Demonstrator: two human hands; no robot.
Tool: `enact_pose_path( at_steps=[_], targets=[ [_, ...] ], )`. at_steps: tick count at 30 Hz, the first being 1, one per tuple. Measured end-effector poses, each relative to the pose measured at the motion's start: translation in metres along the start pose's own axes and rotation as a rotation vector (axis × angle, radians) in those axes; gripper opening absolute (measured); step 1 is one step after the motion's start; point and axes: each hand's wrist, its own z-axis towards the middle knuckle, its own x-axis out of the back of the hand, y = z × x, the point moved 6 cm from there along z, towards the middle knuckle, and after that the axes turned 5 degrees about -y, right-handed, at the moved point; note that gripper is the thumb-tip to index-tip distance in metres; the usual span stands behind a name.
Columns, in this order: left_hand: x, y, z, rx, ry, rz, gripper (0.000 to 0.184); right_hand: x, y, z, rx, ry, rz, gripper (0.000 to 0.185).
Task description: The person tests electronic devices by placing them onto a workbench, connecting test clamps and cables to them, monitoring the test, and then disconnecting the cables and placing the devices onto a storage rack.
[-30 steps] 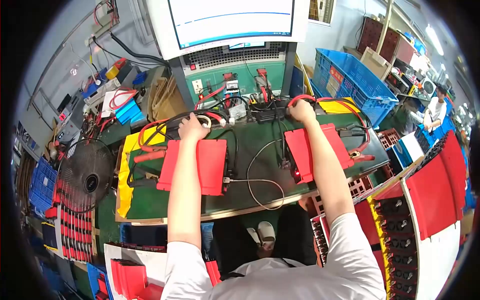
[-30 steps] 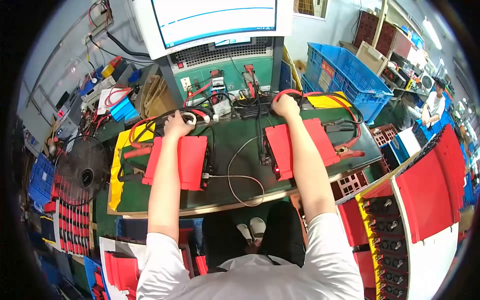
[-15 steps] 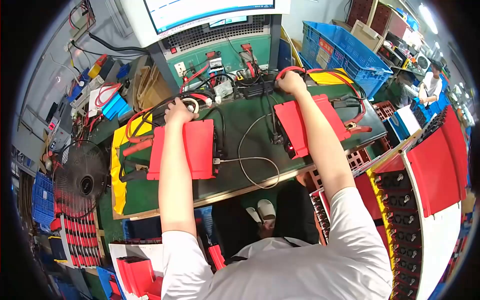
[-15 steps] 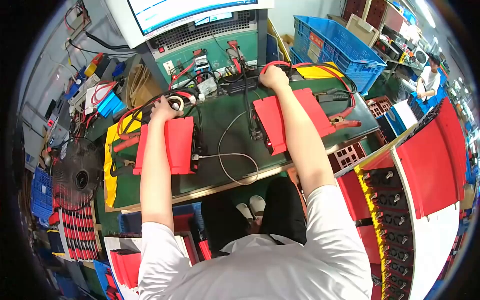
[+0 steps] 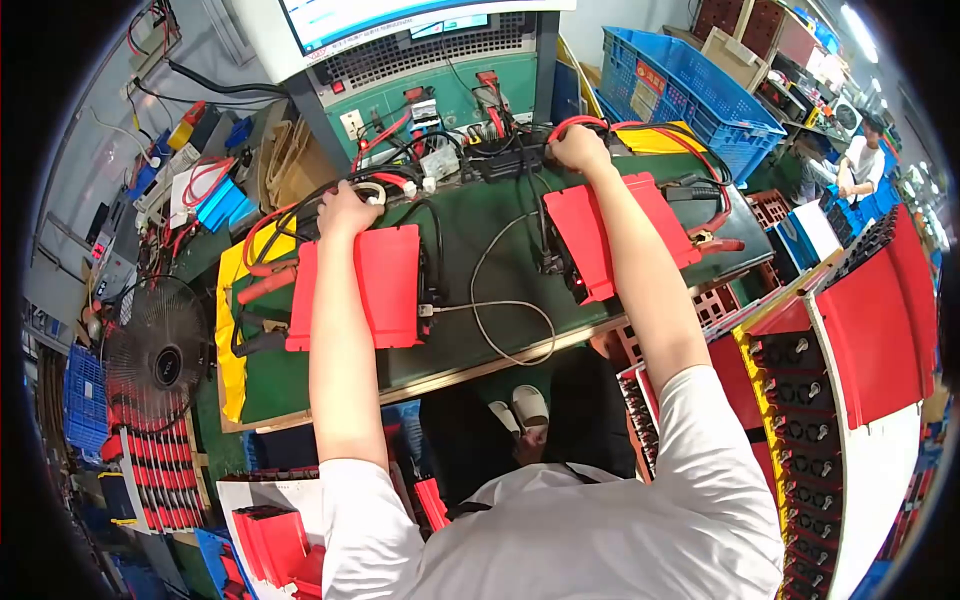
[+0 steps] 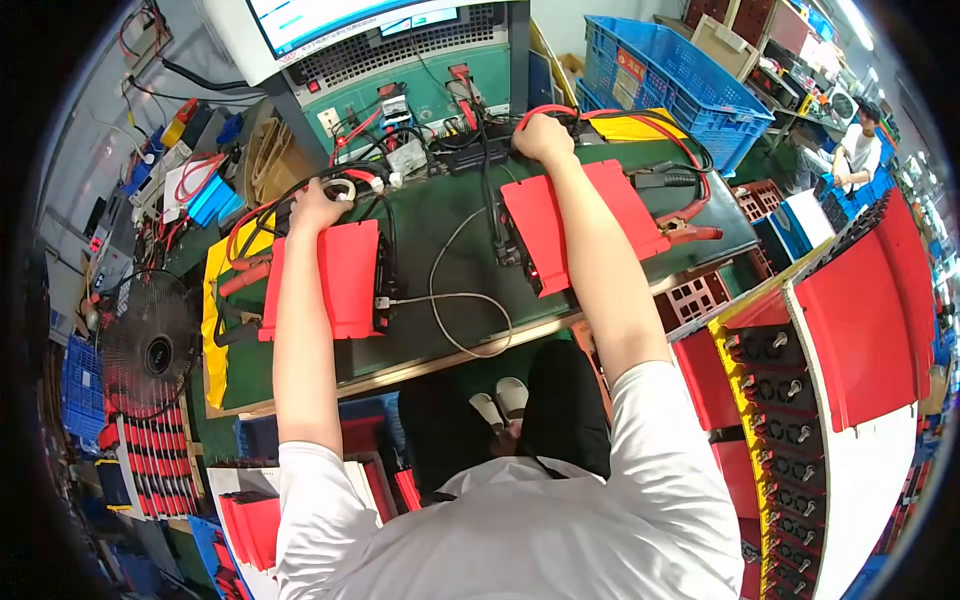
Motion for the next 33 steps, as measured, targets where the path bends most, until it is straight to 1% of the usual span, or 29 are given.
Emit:
enact_pose_path(
  at_steps=[2, 3, 7, 10, 11, 12, 14, 21, 24, 25, 28, 29, 33],
  targets=[
    [-0.004, -0.002, 0.003, -0.003, -0.028, 0.027, 0.107, 0.0, 0.0, -0.002, -0.013, -0.035, 0.032, 0.045],
    [-0.005, -0.002, 0.004, -0.012, -0.016, 0.031, 0.111, 0.001, 0.0, -0.003, -0.011, -0.03, 0.033, 0.045],
    [-0.01, -0.004, 0.011, -0.006, -0.07, 0.079, 0.12, 0.002, -0.001, -0.002, -0.008, -0.011, 0.013, 0.045],
    [-0.008, -0.004, 0.013, -0.034, -0.066, 0.059, 0.114, 0.005, -0.004, -0.006, -0.02, 0.004, -0.015, 0.046],
    [-0.008, -0.006, 0.012, -0.014, -0.037, 0.023, 0.107, 0.007, -0.006, -0.009, -0.016, 0.004, -0.022, 0.046],
    [-0.006, -0.004, 0.012, -0.055, -0.017, 0.042, 0.099, 0.007, -0.006, -0.009, -0.012, 0.003, -0.028, 0.045],
    [-0.006, -0.005, 0.012, -0.043, -0.006, 0.034, 0.093, 0.007, -0.006, -0.011, -0.026, -0.007, -0.009, 0.045],
    [0.002, -0.002, 0.009, -0.045, 0.047, -0.005, 0.081, 0.004, -0.003, -0.005, -0.039, -0.037, 0.012, 0.045],
    [-0.01, -0.01, 0.018, -0.073, -0.003, -0.031, 0.084, 0.007, -0.005, -0.01, -0.051, -0.042, 0.018, 0.044],
    [-0.014, -0.011, 0.024, -0.087, -0.003, -0.03, 0.092, 0.006, -0.005, -0.01, -0.055, -0.066, 0.021, 0.044],
    [-0.021, -0.017, 0.031, -0.085, -0.022, -0.01, 0.1, 0.004, -0.003, -0.01, -0.043, -0.106, 0.047, 0.044],
    [-0.022, -0.017, 0.033, -0.068, -0.032, 0.003, 0.104, 0.002, -0.002, -0.007, -0.034, -0.048, 0.032, 0.045],
    [-0.014, -0.012, 0.024, -0.067, -0.028, 0.031, 0.096, -0.001, -0.001, -0.004, -0.026, -0.087, 0.043, 0.046]
  ],
)
